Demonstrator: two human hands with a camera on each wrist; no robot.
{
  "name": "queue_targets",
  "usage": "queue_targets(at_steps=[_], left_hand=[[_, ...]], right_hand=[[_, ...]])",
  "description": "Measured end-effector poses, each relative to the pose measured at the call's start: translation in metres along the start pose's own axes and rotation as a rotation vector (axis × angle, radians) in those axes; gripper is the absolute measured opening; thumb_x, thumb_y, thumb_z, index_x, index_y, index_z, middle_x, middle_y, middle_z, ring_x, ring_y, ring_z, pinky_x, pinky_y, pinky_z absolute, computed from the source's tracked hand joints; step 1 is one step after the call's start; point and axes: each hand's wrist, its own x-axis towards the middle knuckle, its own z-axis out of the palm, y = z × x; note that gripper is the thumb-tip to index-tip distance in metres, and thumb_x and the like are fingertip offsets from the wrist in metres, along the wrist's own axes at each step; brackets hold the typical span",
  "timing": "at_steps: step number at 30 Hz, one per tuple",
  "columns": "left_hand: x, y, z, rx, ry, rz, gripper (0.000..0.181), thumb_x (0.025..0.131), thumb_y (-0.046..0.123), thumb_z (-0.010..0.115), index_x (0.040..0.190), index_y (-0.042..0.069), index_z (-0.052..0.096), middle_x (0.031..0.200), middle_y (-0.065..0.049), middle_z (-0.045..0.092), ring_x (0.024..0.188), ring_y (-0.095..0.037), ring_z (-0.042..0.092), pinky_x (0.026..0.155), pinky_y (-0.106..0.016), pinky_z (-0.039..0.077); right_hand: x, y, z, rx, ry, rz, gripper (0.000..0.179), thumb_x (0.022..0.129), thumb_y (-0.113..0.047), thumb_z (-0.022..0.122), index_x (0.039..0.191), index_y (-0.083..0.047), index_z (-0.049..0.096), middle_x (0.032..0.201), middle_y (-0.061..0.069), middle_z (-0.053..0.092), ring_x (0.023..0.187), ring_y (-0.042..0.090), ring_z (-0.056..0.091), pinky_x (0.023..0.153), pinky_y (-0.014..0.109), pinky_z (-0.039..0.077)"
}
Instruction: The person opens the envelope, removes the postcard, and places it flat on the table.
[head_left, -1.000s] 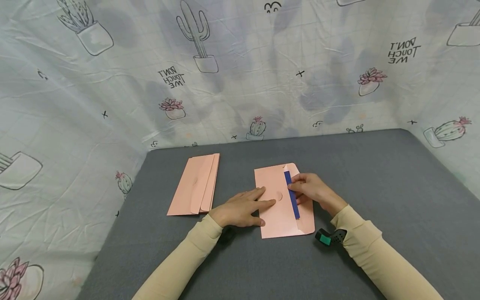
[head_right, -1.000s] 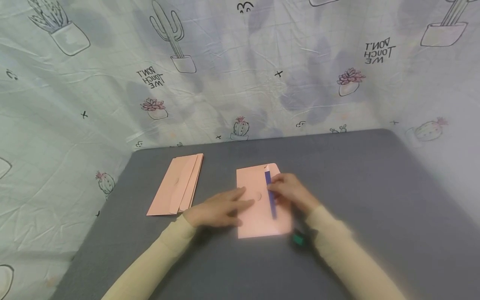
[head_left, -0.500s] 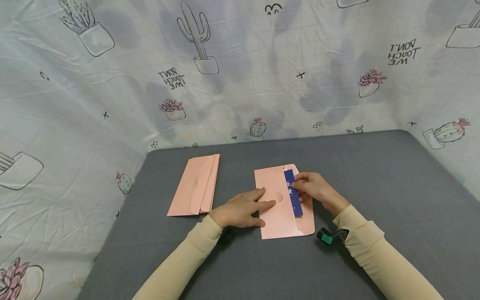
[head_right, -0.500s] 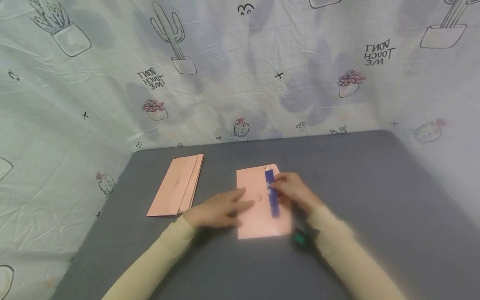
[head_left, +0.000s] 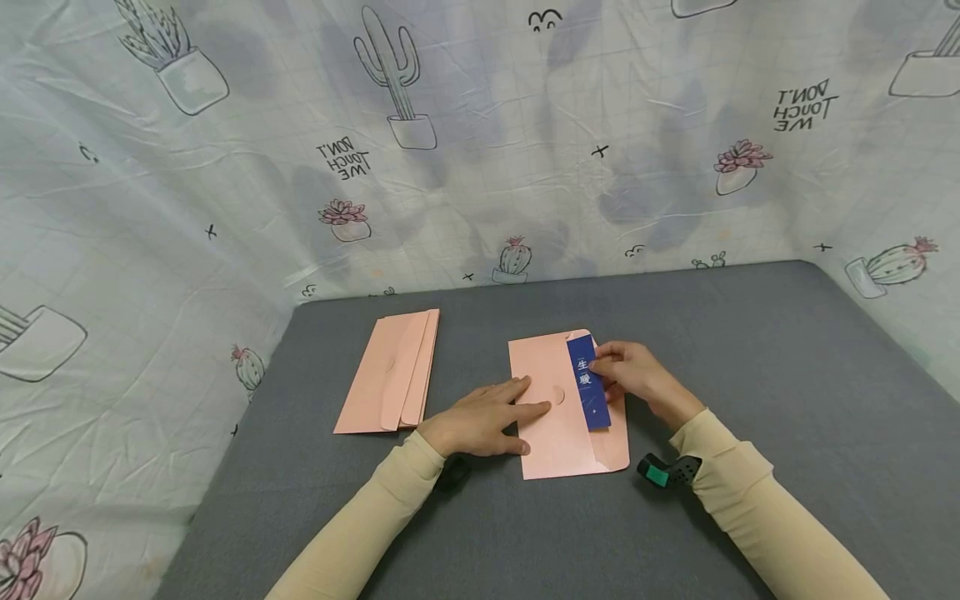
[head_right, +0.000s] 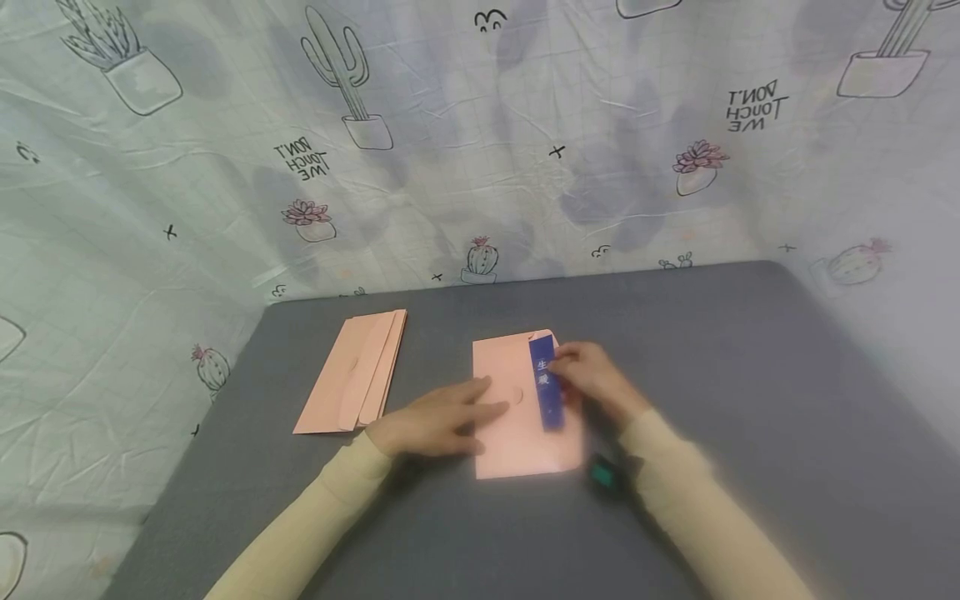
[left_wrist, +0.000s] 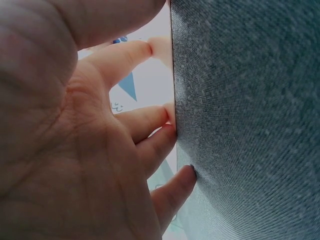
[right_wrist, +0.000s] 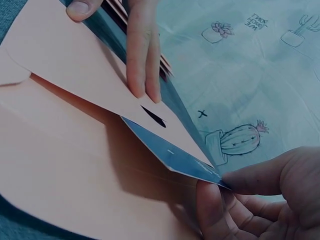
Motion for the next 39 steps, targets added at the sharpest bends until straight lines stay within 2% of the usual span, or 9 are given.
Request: queue_targets(at_steps=[12,29,39], left_hand=[[0.000,0.000,0.001,0.002,0.003,-0.007,0.067,0.098,0.040,0.065,0.158,0.031,0.037,0.171,-0.010,0.015,0.159,-0.025,0.016,0.126,-0.051,0.021],[0.000,0.000,0.002,0.002,0.008,-0.004,0.067,0.098,0.039,0.065,0.158,0.030,0.037,0.171,-0.011,0.016,0.159,-0.026,0.017,0.126,-0.051,0.021],[0.000,0.001,0.002,-0.001,0.012,-0.004,0.067,0.097,0.038,0.066,0.158,0.030,0.038,0.171,-0.011,0.017,0.159,-0.026,0.017,0.126,-0.051,0.021]], right_hand=[[0.003,0.003,-0.007,0.005,0.004,-0.008,0.041,0.102,-0.014,0.058,0.134,0.011,0.052,0.093,0.009,0.070,0.069,0.010,0.063,0.062,0.026,0.058],[-0.001,-0.004,-0.019,-0.007,0.032,-0.017,0.041,0.101,-0.013,0.057,0.133,0.012,0.052,0.092,0.007,0.067,0.074,0.010,0.061,0.063,0.025,0.057],[-0.004,-0.007,-0.026,-0.009,0.078,0.011,0.043,0.101,-0.019,0.057,0.135,0.008,0.054,0.098,0.007,0.067,0.077,0.011,0.062,0.068,0.027,0.057]])
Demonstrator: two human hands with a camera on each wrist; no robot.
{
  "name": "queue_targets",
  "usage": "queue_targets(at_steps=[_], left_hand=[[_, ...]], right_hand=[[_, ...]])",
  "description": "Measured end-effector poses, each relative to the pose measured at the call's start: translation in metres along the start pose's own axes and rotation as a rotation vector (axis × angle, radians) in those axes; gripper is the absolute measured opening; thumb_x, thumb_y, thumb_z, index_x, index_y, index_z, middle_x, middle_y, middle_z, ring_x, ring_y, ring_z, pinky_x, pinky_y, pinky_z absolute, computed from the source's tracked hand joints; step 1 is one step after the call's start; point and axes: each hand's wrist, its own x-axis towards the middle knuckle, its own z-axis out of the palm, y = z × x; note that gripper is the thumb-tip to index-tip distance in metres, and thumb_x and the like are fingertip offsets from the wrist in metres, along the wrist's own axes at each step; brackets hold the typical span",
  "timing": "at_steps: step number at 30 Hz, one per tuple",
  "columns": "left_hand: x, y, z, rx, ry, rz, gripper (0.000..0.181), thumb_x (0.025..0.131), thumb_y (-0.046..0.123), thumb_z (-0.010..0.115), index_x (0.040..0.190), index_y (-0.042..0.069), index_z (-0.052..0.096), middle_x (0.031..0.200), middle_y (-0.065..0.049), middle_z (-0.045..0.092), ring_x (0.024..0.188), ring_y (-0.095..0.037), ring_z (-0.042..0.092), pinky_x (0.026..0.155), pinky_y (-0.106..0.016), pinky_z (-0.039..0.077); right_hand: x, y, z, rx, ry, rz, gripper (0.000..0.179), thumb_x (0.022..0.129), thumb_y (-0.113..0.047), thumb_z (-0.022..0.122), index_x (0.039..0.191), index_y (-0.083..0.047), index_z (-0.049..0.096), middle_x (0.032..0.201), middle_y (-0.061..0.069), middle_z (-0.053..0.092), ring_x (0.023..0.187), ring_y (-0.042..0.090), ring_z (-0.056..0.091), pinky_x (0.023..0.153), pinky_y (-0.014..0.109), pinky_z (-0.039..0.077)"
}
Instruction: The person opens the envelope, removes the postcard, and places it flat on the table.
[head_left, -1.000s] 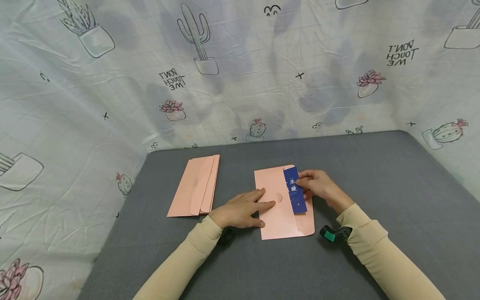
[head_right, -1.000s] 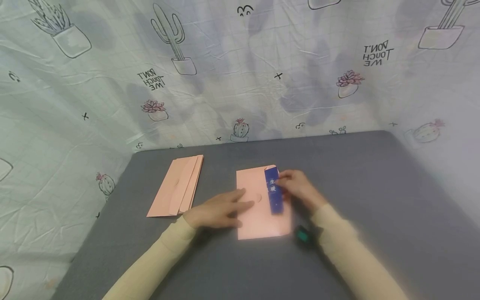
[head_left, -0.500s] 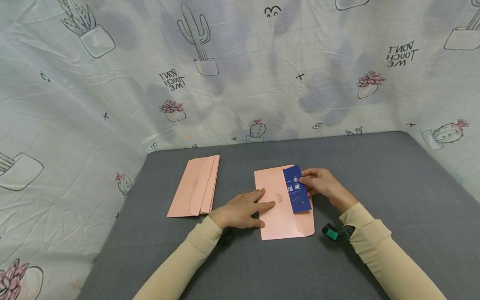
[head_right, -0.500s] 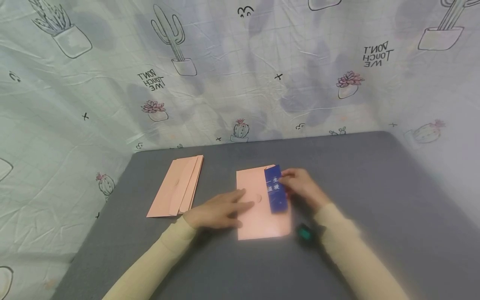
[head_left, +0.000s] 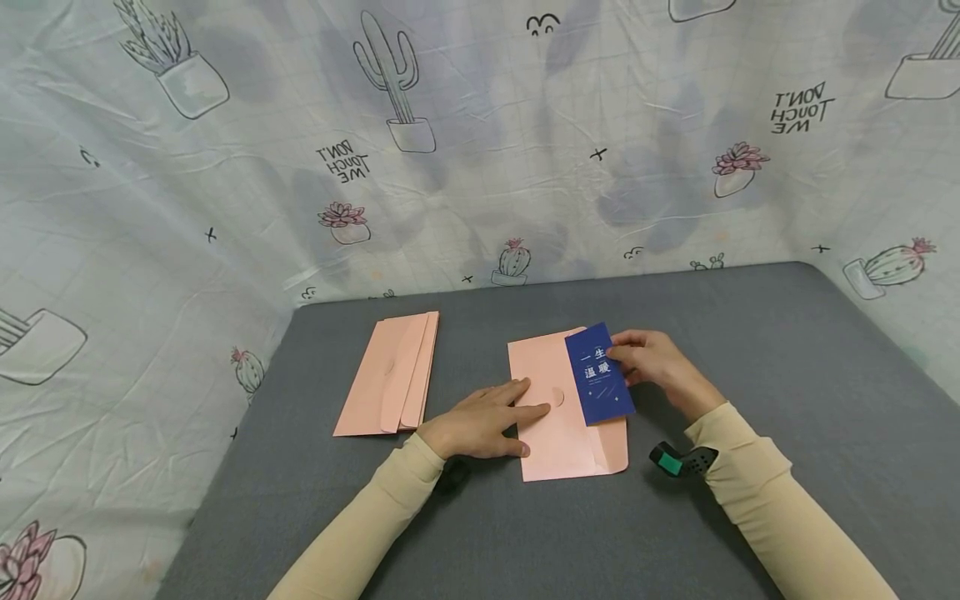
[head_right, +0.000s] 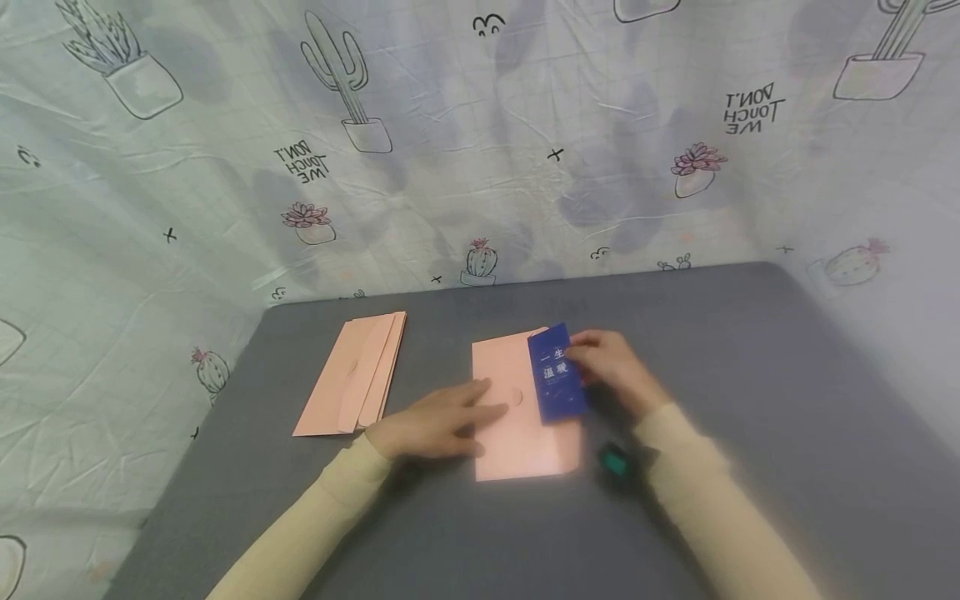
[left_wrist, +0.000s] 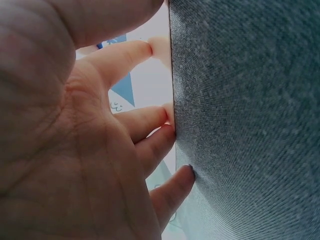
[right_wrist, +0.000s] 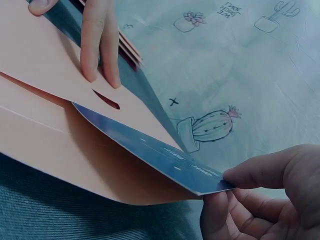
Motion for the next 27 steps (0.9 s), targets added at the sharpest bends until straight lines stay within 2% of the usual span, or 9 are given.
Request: queue_targets(at_steps=[5,13,20,27], left_hand=[[0.000,0.000,0.001,0.005,0.002,-0.003,0.067,0.097,0.039,0.066,0.158,0.031,0.038,0.171,-0.010,0.016,0.159,-0.025,0.017,0.126,-0.051,0.021],[0.001,-0.001,0.002,0.008,-0.002,-0.010,0.067,0.098,0.039,0.064,0.158,0.032,0.036,0.172,-0.009,0.015,0.159,-0.024,0.016,0.127,-0.051,0.020],[0.000,-0.001,0.002,0.011,-0.006,-0.007,0.066,0.098,0.039,0.064,0.158,0.032,0.036,0.172,-0.009,0.014,0.159,-0.025,0.015,0.127,-0.051,0.020],[0.001,-0.002,0.002,0.008,-0.008,0.001,0.066,0.099,0.039,0.064,0.158,0.031,0.036,0.172,-0.010,0.014,0.159,-0.026,0.015,0.126,-0.052,0.021]], right_hand=[[0.000,0.001,-0.003,-0.001,0.004,-0.003,0.042,0.102,-0.020,0.056,0.134,0.007,0.055,0.096,0.004,0.067,0.079,0.010,0.061,0.068,0.027,0.057],[-0.002,-0.001,-0.007,-0.027,0.042,0.015,0.047,0.104,-0.025,0.053,0.141,0.003,0.052,0.107,0.007,0.065,0.085,0.011,0.060,0.072,0.027,0.055],[-0.003,0.000,-0.013,-0.022,0.053,0.010,0.048,0.104,-0.028,0.053,0.142,0.002,0.052,0.099,0.000,0.066,0.081,0.007,0.061,0.072,0.027,0.055],[-0.003,-0.001,-0.017,0.026,0.072,-0.008,0.049,0.103,-0.026,0.055,0.143,0.003,0.051,0.090,-0.011,0.063,0.078,0.004,0.059,0.068,0.026,0.054]])
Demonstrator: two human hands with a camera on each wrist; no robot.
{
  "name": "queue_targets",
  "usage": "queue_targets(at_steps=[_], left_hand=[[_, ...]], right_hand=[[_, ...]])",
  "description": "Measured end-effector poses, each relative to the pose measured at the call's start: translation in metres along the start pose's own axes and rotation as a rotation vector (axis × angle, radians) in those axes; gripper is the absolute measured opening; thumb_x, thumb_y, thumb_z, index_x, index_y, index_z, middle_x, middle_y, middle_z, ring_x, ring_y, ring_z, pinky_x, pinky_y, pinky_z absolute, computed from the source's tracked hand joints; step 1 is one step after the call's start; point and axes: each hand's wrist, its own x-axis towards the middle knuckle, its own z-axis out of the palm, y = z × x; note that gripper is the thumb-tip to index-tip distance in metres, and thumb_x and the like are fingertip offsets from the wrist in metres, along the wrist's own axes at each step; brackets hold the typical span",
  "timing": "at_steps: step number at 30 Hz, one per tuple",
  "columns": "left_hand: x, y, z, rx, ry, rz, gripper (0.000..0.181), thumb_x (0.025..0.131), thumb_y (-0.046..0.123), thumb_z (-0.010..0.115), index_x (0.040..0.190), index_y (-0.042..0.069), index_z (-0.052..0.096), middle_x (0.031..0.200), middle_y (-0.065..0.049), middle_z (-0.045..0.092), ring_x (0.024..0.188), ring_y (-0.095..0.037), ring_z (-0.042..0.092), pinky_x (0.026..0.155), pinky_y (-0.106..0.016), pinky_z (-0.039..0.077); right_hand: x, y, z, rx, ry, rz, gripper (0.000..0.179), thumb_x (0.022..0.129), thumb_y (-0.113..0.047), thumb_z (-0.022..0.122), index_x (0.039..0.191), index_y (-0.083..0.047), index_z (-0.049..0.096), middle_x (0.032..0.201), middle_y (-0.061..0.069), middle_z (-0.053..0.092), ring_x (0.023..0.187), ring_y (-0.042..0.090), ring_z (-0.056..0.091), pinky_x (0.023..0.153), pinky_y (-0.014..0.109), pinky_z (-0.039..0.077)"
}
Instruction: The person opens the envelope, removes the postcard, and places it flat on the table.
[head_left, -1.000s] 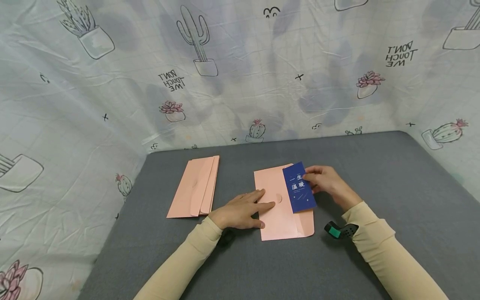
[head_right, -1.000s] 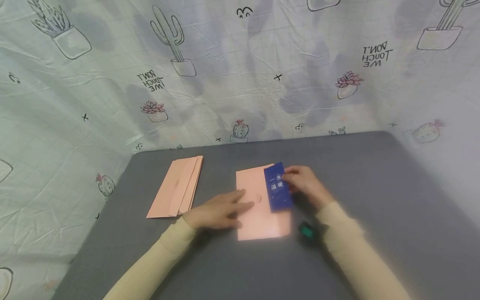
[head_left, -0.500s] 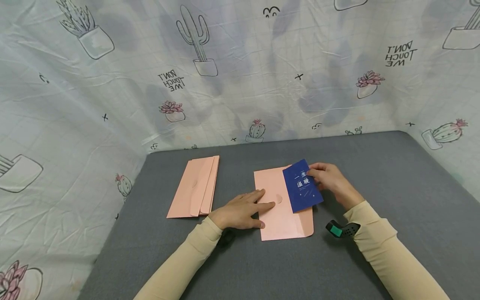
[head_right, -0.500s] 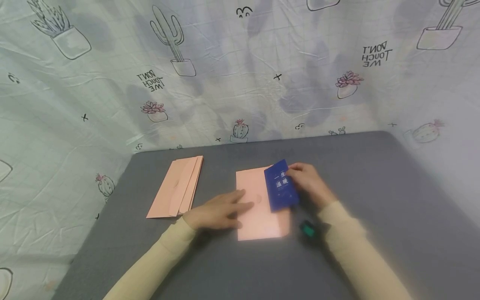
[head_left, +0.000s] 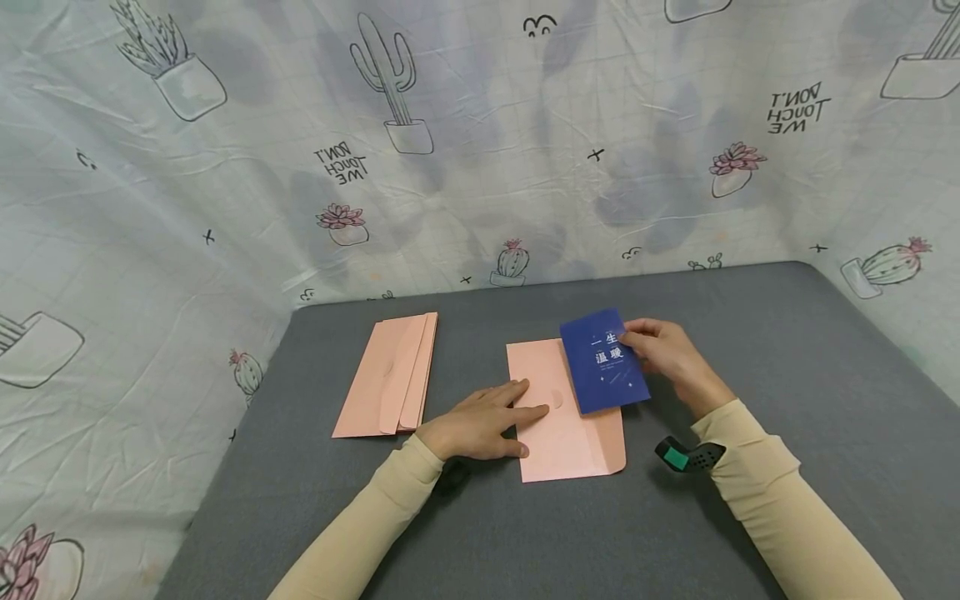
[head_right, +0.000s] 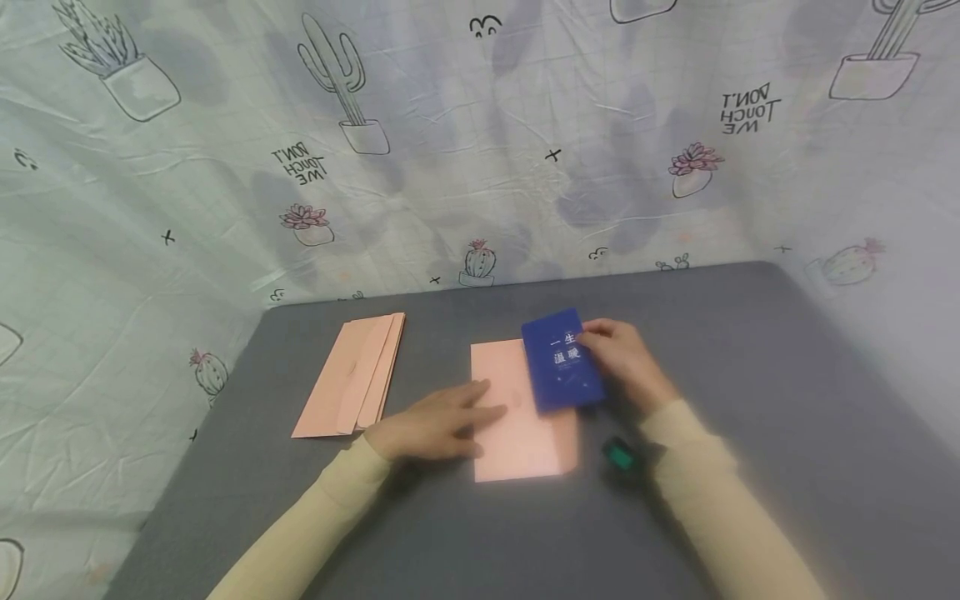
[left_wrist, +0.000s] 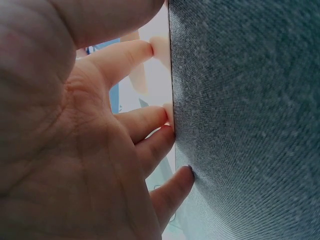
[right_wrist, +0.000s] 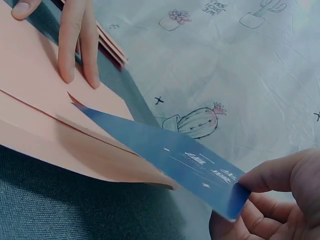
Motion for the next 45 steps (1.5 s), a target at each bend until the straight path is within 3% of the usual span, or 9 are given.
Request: queue_targets(at_steps=[10,23,31,37,45], left_hand=[[0.000,0.000,0.000,-0.005,0.007,0.005,0.065,0.099,0.038,0.064,0.158,0.031,0.037,0.171,-0.011,0.015,0.159,-0.027,0.016,0.126,-0.052,0.021],[-0.001,0.000,0.000,0.002,0.005,0.004,0.067,0.098,0.039,0.065,0.158,0.032,0.036,0.171,-0.009,0.015,0.159,-0.026,0.015,0.127,-0.052,0.020],[-0.001,0.000,0.001,0.002,0.001,0.006,0.067,0.099,0.040,0.064,0.158,0.032,0.035,0.172,-0.009,0.014,0.159,-0.026,0.014,0.126,-0.052,0.020],[-0.001,-0.001,0.001,0.001,-0.005,0.002,0.067,0.099,0.040,0.063,0.159,0.033,0.035,0.172,-0.009,0.013,0.160,-0.026,0.014,0.127,-0.052,0.020],[-0.001,-0.001,0.001,-0.014,-0.001,-0.001,0.067,0.098,0.040,0.065,0.158,0.033,0.035,0.172,-0.008,0.013,0.160,-0.026,0.013,0.127,-0.052,0.019]], right_hand=[[-0.001,-0.001,-0.002,0.066,-0.004,-0.044,0.049,0.104,-0.025,0.056,0.142,0.004,0.049,0.093,-0.010,0.061,0.080,0.006,0.058,0.065,0.029,0.058],[-0.006,-0.009,-0.014,0.096,0.052,-0.045,0.051,0.104,-0.027,0.056,0.144,0.004,0.048,0.084,-0.020,0.060,0.076,0.002,0.058,0.065,0.026,0.058],[-0.005,-0.004,-0.025,0.138,0.086,-0.043,0.054,0.104,-0.029,0.057,0.145,0.003,0.045,0.090,-0.021,0.057,0.078,0.001,0.055,0.067,0.024,0.057],[-0.003,0.001,-0.033,0.160,0.106,-0.053,0.045,0.103,-0.029,0.057,0.137,0.000,0.050,0.090,-0.021,0.058,0.079,0.001,0.054,0.067,0.024,0.056],[-0.003,0.004,-0.047,0.217,0.120,-0.050,0.019,0.103,-0.029,0.059,0.118,-0.019,0.057,0.091,-0.023,0.058,0.079,0.001,0.055,0.067,0.022,0.055]])
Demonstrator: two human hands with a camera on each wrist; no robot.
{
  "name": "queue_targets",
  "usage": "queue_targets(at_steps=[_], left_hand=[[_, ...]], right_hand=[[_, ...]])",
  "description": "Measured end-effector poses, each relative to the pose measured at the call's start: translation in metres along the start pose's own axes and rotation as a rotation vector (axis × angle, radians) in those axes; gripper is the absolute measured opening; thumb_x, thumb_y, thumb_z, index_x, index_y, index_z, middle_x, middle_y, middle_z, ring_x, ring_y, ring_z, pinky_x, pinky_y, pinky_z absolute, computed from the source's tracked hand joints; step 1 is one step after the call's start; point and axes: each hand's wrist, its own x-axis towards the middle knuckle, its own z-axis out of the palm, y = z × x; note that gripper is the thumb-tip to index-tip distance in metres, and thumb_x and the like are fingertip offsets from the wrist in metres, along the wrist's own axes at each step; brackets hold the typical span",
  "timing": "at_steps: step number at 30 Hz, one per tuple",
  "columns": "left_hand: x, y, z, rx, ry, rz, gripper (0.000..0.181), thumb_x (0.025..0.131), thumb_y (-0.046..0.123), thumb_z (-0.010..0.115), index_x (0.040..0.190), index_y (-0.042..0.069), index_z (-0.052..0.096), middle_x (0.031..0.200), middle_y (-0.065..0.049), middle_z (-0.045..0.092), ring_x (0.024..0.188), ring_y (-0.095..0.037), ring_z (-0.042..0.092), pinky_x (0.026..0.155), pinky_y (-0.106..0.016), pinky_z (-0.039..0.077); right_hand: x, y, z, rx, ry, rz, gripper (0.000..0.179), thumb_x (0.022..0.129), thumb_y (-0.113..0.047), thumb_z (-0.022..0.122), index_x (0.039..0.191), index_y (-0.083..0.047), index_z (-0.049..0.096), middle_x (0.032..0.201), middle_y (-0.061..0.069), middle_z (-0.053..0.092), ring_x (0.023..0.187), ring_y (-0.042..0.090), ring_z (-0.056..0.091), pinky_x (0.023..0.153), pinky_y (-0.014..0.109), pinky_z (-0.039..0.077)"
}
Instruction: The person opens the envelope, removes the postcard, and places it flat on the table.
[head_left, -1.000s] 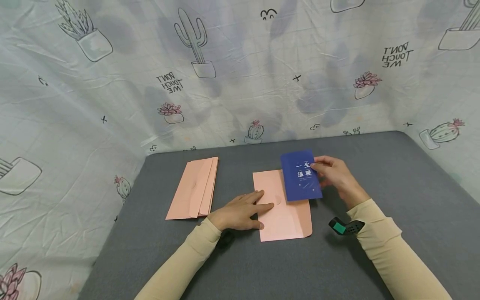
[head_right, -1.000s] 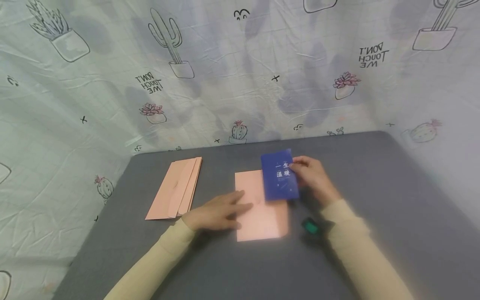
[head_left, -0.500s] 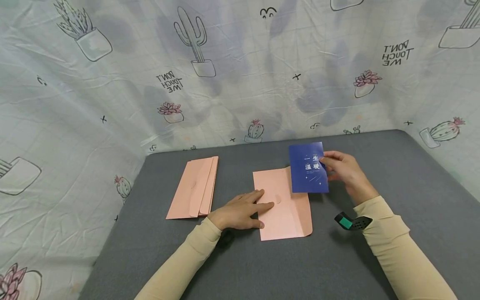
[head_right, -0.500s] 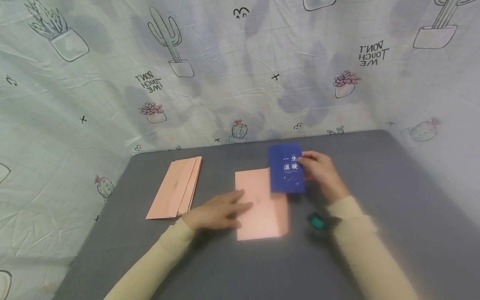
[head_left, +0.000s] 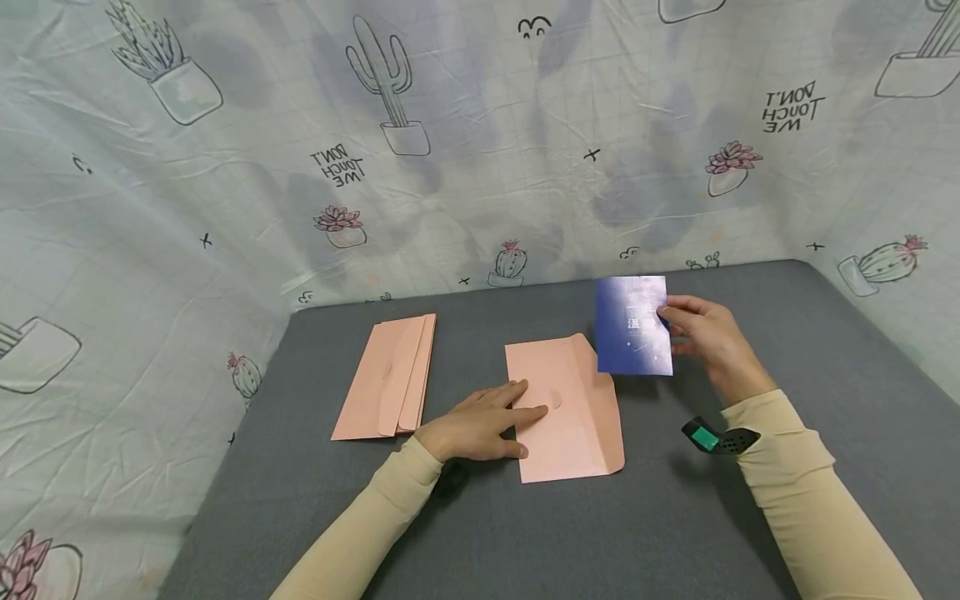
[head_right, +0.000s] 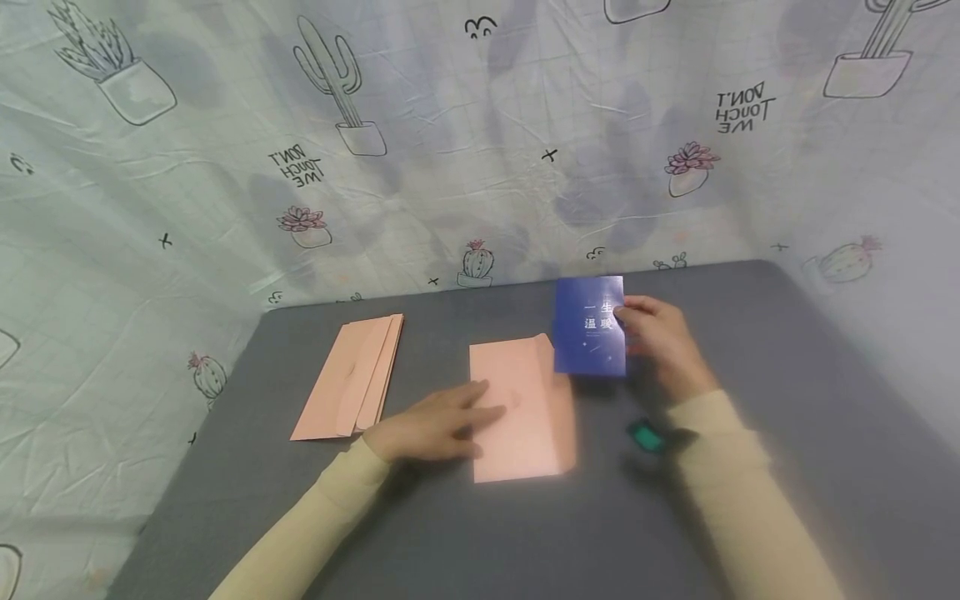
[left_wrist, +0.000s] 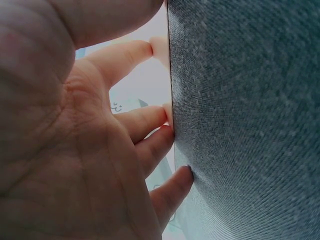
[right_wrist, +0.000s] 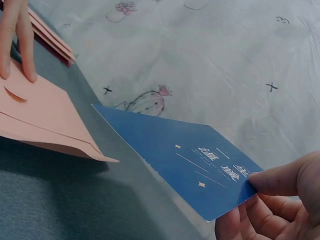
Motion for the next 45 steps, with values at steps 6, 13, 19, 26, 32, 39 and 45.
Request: queue_targets(at_steps=[6,13,19,26,32,39,45], left_hand=[[0.000,-0.001,0.001,-0.001,0.006,0.006,0.067,0.098,0.038,0.065,0.158,0.032,0.036,0.171,-0.010,0.015,0.159,-0.027,0.015,0.126,-0.052,0.020],[0.000,-0.001,0.001,-0.010,0.004,0.005,0.067,0.098,0.038,0.065,0.158,0.032,0.036,0.172,-0.009,0.014,0.160,-0.026,0.014,0.127,-0.052,0.019],[0.001,-0.001,0.000,-0.016,0.010,0.010,0.066,0.098,0.038,0.065,0.158,0.030,0.037,0.172,-0.010,0.015,0.159,-0.026,0.015,0.126,-0.052,0.020],[0.000,-0.001,0.000,-0.018,0.012,0.010,0.066,0.098,0.037,0.065,0.158,0.031,0.037,0.171,-0.010,0.015,0.159,-0.027,0.015,0.126,-0.052,0.020],[0.001,0.000,0.001,-0.020,0.016,0.008,0.066,0.098,0.037,0.066,0.158,0.030,0.038,0.171,-0.010,0.016,0.159,-0.026,0.016,0.126,-0.052,0.020],[0.001,-0.001,0.001,-0.027,0.014,0.009,0.066,0.098,0.037,0.066,0.157,0.030,0.038,0.171,-0.010,0.015,0.159,-0.026,0.015,0.126,-0.053,0.020],[0.001,-0.001,0.001,-0.028,0.012,0.011,0.066,0.098,0.037,0.066,0.158,0.030,0.037,0.172,-0.010,0.014,0.160,-0.026,0.014,0.126,-0.053,0.019]], right_hand=[[0.001,0.002,-0.010,0.095,0.018,0.011,0.009,0.102,-0.027,0.061,0.109,-0.023,0.059,0.090,-0.021,0.059,0.076,0.002,0.055,0.064,0.022,0.054],[0.003,0.006,-0.020,0.232,-0.001,0.029,0.006,0.100,-0.022,0.064,0.106,-0.022,0.062,0.089,-0.018,0.062,0.074,0.003,0.057,0.062,0.023,0.052],[0.005,0.011,-0.026,0.188,0.023,0.051,0.007,0.100,-0.025,0.064,0.106,-0.023,0.062,0.089,-0.019,0.060,0.074,0.003,0.056,0.062,0.023,0.052],[0.008,0.017,-0.034,0.190,0.036,0.090,0.014,0.099,-0.026,0.066,0.111,-0.022,0.058,0.088,-0.020,0.061,0.074,0.002,0.056,0.062,0.023,0.052],[0.010,0.022,-0.038,0.128,0.047,0.104,0.013,0.100,-0.030,0.065,0.110,-0.027,0.057,0.088,-0.021,0.060,0.075,0.001,0.058,0.063,0.023,0.053],[0.010,0.026,-0.042,0.146,0.057,0.113,0.011,0.100,-0.028,0.064,0.108,-0.028,0.057,0.084,-0.023,0.063,0.073,0.000,0.059,0.063,0.022,0.053],[0.010,0.027,-0.048,0.205,0.059,0.137,0.012,0.100,-0.027,0.065,0.109,-0.026,0.057,0.082,-0.021,0.066,0.072,0.000,0.060,0.062,0.022,0.053]])
